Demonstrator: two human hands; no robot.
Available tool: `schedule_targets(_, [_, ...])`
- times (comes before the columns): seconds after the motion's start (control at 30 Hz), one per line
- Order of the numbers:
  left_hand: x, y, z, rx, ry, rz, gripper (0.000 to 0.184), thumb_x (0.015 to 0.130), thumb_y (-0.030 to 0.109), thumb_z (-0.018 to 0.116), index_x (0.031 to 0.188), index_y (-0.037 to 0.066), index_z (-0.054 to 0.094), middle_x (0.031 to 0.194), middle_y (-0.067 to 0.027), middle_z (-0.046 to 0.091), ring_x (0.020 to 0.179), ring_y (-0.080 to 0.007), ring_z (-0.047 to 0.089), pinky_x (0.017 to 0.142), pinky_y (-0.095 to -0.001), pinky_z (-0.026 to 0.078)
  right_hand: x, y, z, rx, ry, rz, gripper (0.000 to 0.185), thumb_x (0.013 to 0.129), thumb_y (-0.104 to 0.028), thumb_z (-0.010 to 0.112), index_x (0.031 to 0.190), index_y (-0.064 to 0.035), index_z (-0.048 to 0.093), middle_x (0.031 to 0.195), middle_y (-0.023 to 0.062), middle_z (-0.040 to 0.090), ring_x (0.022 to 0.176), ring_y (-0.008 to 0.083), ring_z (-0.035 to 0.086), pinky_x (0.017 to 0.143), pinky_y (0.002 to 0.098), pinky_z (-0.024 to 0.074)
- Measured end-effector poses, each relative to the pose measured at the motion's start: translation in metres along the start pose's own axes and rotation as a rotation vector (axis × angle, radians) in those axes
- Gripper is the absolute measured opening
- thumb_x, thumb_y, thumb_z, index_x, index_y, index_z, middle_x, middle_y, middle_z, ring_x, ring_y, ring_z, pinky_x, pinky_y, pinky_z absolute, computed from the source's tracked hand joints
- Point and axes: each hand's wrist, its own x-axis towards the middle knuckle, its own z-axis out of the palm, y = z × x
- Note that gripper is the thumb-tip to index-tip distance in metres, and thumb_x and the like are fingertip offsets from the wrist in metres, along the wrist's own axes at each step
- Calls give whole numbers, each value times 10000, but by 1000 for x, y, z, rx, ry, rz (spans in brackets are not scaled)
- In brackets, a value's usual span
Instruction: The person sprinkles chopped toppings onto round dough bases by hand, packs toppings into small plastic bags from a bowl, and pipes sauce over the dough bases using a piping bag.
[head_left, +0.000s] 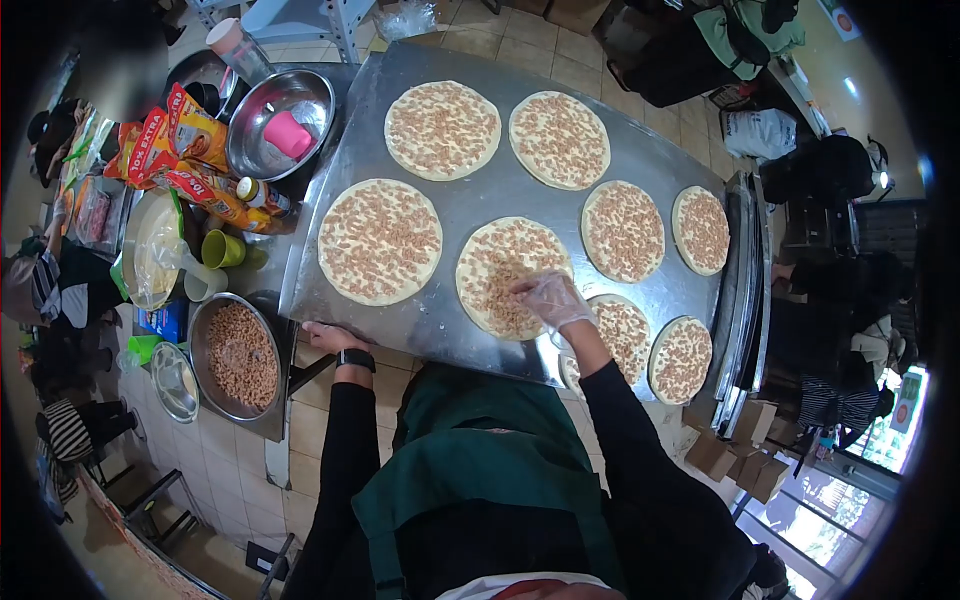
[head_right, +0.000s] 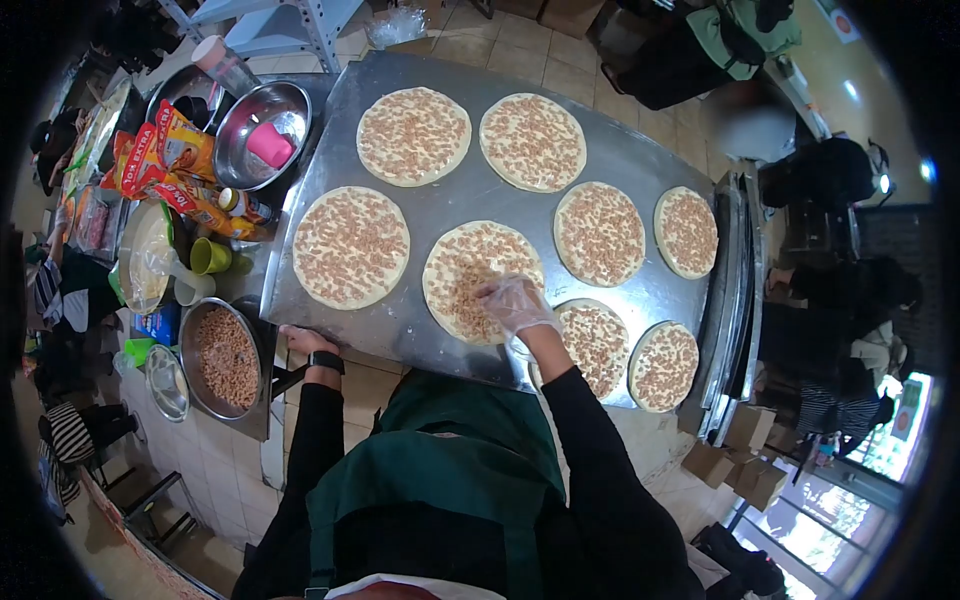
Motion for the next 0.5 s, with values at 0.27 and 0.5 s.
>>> schedule_targets(0.27, [0, -9, 14, 228, 285, 156, 539, 960, 377, 336, 1098, -119, 494, 1079, -313, 536, 987, -400, 536, 855, -425, 435, 10, 44, -23, 134, 194, 92, 229, 751, -201, 558, 925, -164, 702, 954, 124, 651, 903, 271, 610, 855, 325, 461])
schedule_targets(0.5, [-3, -6, 13, 432, 322, 194, 535, 957, 389, 323, 1065, -104, 501, 1027, -304, 558, 976, -414, 542, 849, -442, 448, 32, 40, -33, 256, 335, 32, 219, 757, -163, 557, 919, -113, 695, 919, 118, 659, 875, 268, 618, 808, 327, 480])
